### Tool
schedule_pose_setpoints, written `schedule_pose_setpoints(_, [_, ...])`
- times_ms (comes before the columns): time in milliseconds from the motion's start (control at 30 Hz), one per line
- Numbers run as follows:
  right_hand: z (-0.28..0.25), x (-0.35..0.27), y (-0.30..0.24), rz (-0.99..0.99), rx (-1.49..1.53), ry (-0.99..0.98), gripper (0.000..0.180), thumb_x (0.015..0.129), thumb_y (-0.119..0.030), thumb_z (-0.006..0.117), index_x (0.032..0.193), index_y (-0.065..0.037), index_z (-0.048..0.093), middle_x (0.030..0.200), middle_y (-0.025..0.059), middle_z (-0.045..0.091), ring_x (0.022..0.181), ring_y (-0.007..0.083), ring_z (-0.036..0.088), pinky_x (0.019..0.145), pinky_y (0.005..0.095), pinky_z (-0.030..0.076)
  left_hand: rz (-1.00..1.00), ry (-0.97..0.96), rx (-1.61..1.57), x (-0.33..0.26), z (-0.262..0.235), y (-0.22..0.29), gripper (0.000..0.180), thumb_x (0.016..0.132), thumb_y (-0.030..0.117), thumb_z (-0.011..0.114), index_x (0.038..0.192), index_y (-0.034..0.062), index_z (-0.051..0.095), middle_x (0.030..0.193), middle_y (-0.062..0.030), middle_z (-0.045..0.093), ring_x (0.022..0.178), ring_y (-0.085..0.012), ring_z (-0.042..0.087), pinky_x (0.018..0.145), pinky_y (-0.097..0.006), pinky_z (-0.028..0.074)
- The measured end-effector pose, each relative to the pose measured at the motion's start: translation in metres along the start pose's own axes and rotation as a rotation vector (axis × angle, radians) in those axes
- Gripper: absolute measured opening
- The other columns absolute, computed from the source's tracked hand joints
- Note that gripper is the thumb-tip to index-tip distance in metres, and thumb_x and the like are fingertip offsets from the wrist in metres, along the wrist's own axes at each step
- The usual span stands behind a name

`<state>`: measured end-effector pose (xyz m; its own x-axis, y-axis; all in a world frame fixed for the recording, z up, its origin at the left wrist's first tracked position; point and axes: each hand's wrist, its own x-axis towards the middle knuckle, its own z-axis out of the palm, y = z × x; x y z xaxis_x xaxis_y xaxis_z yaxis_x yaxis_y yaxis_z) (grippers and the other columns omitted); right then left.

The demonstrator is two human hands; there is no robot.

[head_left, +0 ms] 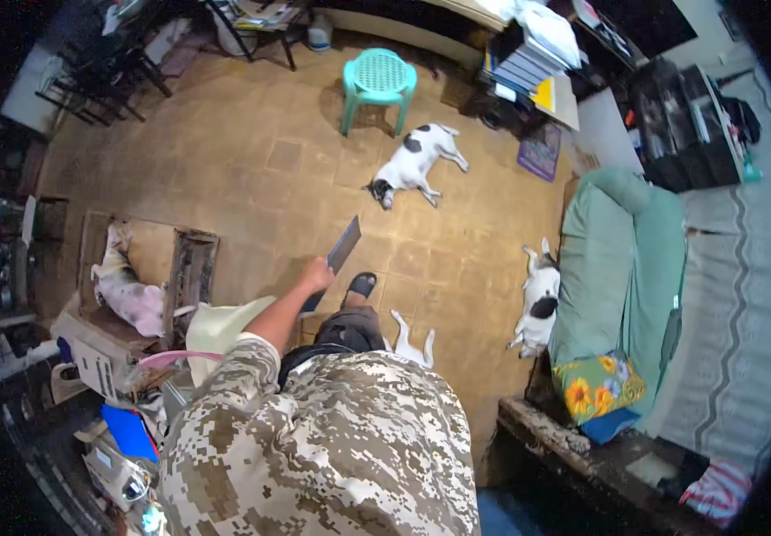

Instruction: Assembling and finishing hardbound books by applying covers and checking pages.

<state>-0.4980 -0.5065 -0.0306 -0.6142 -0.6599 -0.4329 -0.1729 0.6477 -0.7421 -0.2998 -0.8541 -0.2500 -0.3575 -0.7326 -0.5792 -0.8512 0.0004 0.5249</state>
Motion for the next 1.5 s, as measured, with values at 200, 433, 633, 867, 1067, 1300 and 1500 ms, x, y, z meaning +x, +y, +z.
schedule_pose_setpoints(200, [-0.038, 0.052, -0.02, 0.149, -0.317, -0.064, 0.061, 0.102, -0.05, 0.046, 0.109, 0.006, 0.069, 0.096, 0.0141, 0.072, 0.083, 0.0231, 0.064, 0.078, 0.0339, 0.05, -0.13, 0.087, -0.18, 0.027, -0.017, -0.007, 0.032, 0.088, 0.021, 0.057, 0.109, 0.0003, 0.068, 0.102, -0.0254, 0.07, 0.092, -0.0453, 0.066, 0.08, -0.05, 0.052])
schedule_pose_setpoints(433, [-0.108, 0.169, -0.035, 0.458, -0.137, -0.11, 0.062, 0.102, -0.053, 0.045, 0.086, 0.001, 0.07, 0.079, 0.0074, 0.067, 0.067, 0.0186, 0.058, 0.064, 0.0308, 0.046, -0.37, 0.231, -0.228, -0.007, 0.0, -0.078, 0.035, 0.087, 0.025, 0.059, 0.108, -0.0019, 0.068, 0.102, -0.0247, 0.071, 0.091, -0.0445, 0.066, 0.081, -0.048, 0.052])
schedule_pose_setpoints(633, [-0.034, 0.416, -0.101, 0.448, 0.535, -0.132, 0.03, 0.101, -0.039, 0.05, 0.081, -0.019, 0.061, 0.061, -0.0069, 0.047, 0.047, 0.0064, 0.039, 0.047, 0.0241, 0.029, -0.538, 0.455, -0.327, -0.074, 0.006, -0.07, 0.034, 0.087, 0.022, 0.058, 0.112, 0.0006, 0.068, 0.102, -0.0258, 0.07, 0.09, -0.0466, 0.065, 0.078, -0.048, 0.052])
schedule_pose_setpoints(867, [0.121, 0.679, -0.177, 0.14, 0.096, -0.664, 0.027, 0.095, -0.029, 0.057, 0.095, -0.005, 0.07, 0.074, 0.0033, 0.058, 0.055, 0.011, 0.046, 0.049, 0.0255, 0.037, -0.779, 0.521, -0.267, -0.12, 0.076, 0.015, 0.046, 0.092, 0.023, 0.058, 0.132, 0.0015, 0.056, 0.101, -0.0254, 0.068, 0.089, -0.0459, 0.066, 0.076, -0.05, 0.053])
schedule_pose_setpoints(1067, [0.243, 0.935, -0.134, -0.119, 0.078, -0.882, 0.028, 0.09, -0.026, 0.06, 0.108, -0.007, 0.07, 0.093, 0.009, 0.066, 0.073, 0.0183, 0.056, 0.062, 0.0328, 0.046, -1.131, 0.248, -0.211, -0.145, 0.135, 0.113, 0.035, 0.078, 0.017, 0.067, 0.11, 0.0025, 0.07, 0.092, -0.0191, 0.071, 0.076, -0.0383, 0.065, 0.066, -0.048, 0.05])
schedule_pose_setpoints(1300, [0.313, 1.136, -0.132, -0.111, 0.201, -0.843, 0.039, 0.101, -0.037, 0.053, 0.133, -0.018, 0.061, 0.121, 0.005, 0.061, 0.103, 0.022, 0.058, 0.088, 0.0453, 0.051, -1.212, 0.446, -0.516, -0.128, 0.194, 0.214, 0.037, 0.077, 0.02, 0.069, 0.109, 0.0011, 0.069, 0.091, -0.0199, 0.071, 0.075, -0.0394, 0.065, 0.067, -0.047, 0.05])
schedule_pose_setpoints(1500, [0.351, 1.132, -0.159, 0.247, 0.027, -0.796, 0.086, 0.082, -0.07, 0.065, 0.145, -0.016, 0.049, 0.138, 0.0084, 0.054, 0.107, 0.0248, 0.058, 0.102, 0.0538, 0.029, -1.236, 0.403, -0.594, -0.095, 0.206, 0.284, 0.037, 0.081, 0.024, 0.067, 0.107, -0.0016, 0.067, 0.089, -0.0231, 0.07, 0.074, -0.0418, 0.064, 0.067, -0.049, 0.05])
